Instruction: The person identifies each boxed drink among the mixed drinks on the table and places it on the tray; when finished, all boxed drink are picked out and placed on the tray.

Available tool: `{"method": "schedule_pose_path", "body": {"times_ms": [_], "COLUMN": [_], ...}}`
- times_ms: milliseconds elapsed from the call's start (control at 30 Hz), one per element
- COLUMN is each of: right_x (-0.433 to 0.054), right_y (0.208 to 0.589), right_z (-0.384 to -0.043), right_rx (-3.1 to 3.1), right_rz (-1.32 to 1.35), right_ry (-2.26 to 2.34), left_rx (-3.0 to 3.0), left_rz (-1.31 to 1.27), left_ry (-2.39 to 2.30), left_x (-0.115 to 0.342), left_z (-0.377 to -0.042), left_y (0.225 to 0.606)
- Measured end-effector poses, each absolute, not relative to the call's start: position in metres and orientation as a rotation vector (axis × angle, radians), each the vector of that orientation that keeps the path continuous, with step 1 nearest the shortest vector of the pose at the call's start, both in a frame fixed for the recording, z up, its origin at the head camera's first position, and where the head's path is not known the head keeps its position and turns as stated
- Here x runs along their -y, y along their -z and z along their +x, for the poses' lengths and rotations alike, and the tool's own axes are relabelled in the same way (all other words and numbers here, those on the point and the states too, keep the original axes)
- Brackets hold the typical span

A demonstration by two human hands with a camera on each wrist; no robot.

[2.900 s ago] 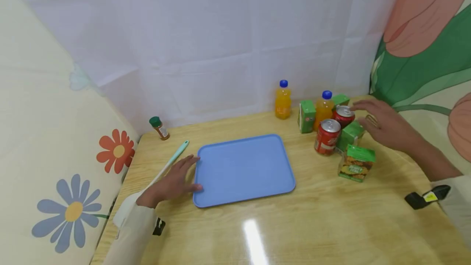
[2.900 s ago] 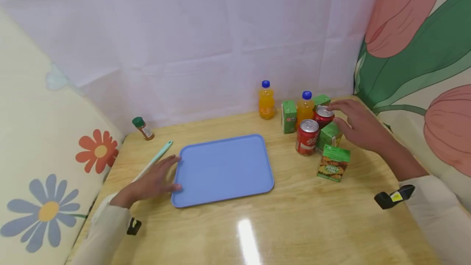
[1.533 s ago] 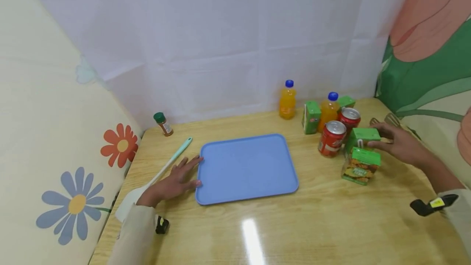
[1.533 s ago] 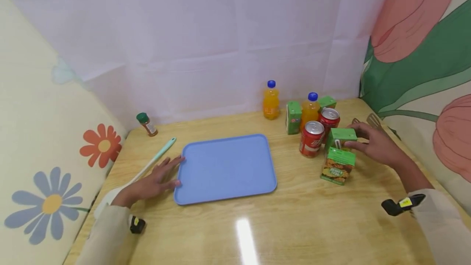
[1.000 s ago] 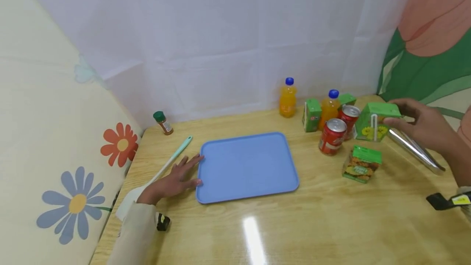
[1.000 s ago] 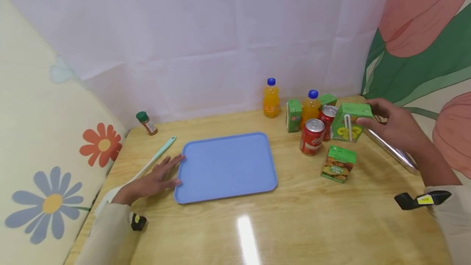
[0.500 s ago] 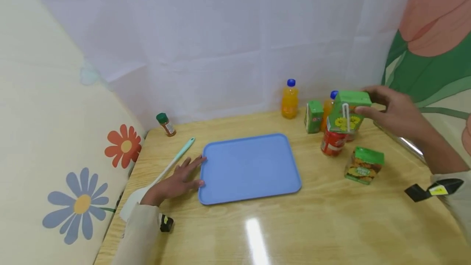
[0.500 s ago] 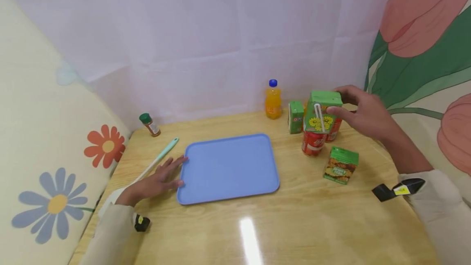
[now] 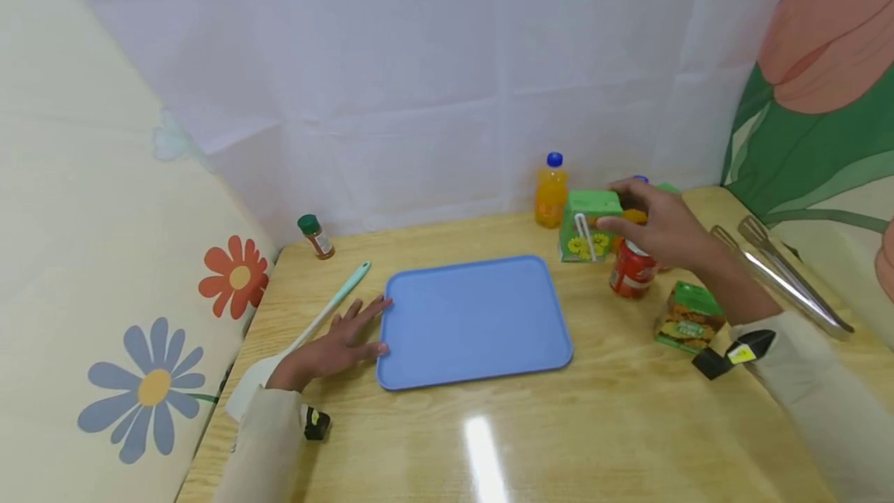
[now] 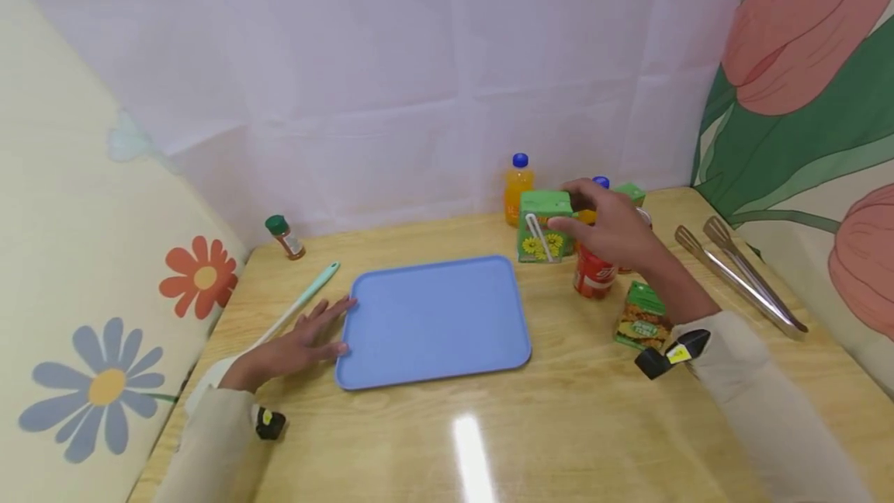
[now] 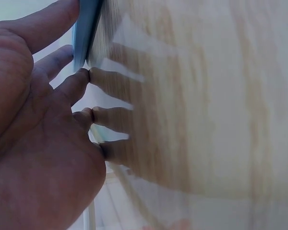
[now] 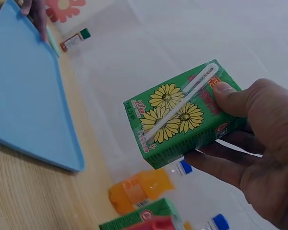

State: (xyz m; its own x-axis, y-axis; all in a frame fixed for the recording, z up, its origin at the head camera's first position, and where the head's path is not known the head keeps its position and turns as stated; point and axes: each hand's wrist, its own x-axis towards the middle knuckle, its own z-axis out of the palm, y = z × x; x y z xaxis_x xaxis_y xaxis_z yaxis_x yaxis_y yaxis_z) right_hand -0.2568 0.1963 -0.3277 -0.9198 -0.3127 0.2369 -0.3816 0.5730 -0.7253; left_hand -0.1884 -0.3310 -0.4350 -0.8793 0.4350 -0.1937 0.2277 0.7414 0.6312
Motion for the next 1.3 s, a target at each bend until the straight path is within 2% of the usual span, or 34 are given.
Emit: {"method": "schedule_pose_path", "body": {"times_ms": [700,1300], "right_x": [-0.127,-0.103], "right_y": [0.38,0.414], "right_z": [-0.301,-0.312], "right_rx": [2.724,2.775], "right_rz": [0.672,0.674], "right_ry": [-1.378,-1.382], "left_rx": [-2.618,-2.607], "left_rz": [0.528,0.48], "left_ry": [-0.911,-0.916], "left_x": [0.331,0.331], "left_z": [-0.189,-0.187], "left_y": [0.432,0.439]}}
